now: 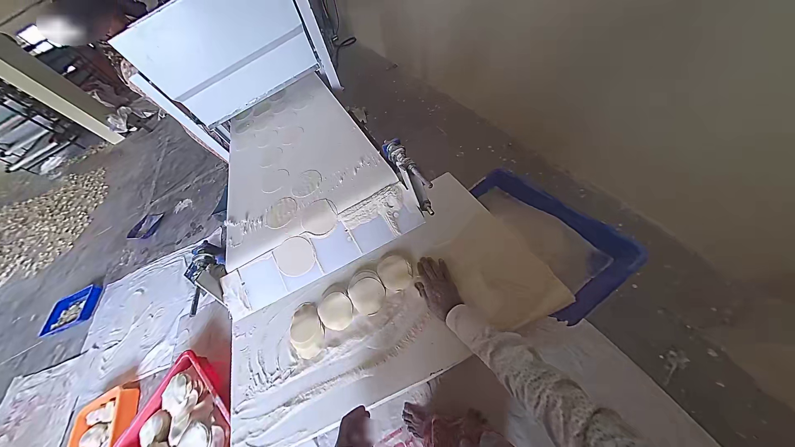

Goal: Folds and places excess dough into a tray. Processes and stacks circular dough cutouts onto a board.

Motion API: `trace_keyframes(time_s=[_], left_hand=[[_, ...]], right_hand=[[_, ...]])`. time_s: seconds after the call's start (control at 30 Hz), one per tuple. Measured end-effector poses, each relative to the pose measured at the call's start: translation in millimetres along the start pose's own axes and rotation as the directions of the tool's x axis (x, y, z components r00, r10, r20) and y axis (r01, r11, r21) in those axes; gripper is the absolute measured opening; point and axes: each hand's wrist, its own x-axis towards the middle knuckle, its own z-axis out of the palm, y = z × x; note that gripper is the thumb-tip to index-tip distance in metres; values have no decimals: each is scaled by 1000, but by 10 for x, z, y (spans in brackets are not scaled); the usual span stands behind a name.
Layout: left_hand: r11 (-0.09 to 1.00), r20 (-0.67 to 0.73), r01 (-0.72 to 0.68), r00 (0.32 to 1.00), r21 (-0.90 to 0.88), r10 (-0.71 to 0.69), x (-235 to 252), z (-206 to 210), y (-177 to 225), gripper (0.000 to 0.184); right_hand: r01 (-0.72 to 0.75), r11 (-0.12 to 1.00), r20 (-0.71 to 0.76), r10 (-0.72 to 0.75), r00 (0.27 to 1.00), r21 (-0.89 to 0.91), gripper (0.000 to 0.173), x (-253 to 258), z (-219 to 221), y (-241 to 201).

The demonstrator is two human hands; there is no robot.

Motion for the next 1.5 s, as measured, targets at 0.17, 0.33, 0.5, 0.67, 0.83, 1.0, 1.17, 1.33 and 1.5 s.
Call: trace_keyframes(time_s=[0.17, 0.33, 0.5, 0.67, 0.83, 1.0, 1.17, 1.33, 1.5], left_hand=[[999, 84, -6, 996, 38, 3, 314, 335, 332, 30], [998, 57, 28, 998, 53, -31, 363, 620, 411, 28], [996, -99, 88, 991, 4, -87, 162, 929, 605, 28], [988, -204, 141, 967, -67, -152, 1, 1397, 756, 29], [984, -234, 167, 956, -56, -175, 15, 1647, 879, 27], [980, -318, 162, 929, -117, -192, 22, 1561, 752, 28], [970, -323, 206, 917, -126, -236, -90, 1336, 739, 29], [981, -274, 178, 942, -77, -193, -72, 1128, 588, 30], [987, -250, 149, 955, -62, -160, -118, 816, 490, 30]], right_hand=[[-51, 994, -57, 45, 997, -102, 54, 53, -146, 473], [-160, 973, -137, 138, 981, -167, 49, -21, -673, 1553], [-244, 963, -203, 217, 955, -118, 51, -78, -918, 1943], [347, 928, 48, -356, 933, 139, 65, -881, -184, 643], [383, 918, 133, -394, 909, 100, 85, -649, -73, 941], [82, 996, -38, -82, 996, 20, 84, -61, -605, 2044], [-21, 995, -282, 48, 958, 96, 80, 210, -655, 1899], [189, 981, 1, -189, 982, 37, 62, 789, -231, 530], [-109, 994, -161, 110, 981, 16, 64, 896, -481, 1146]])
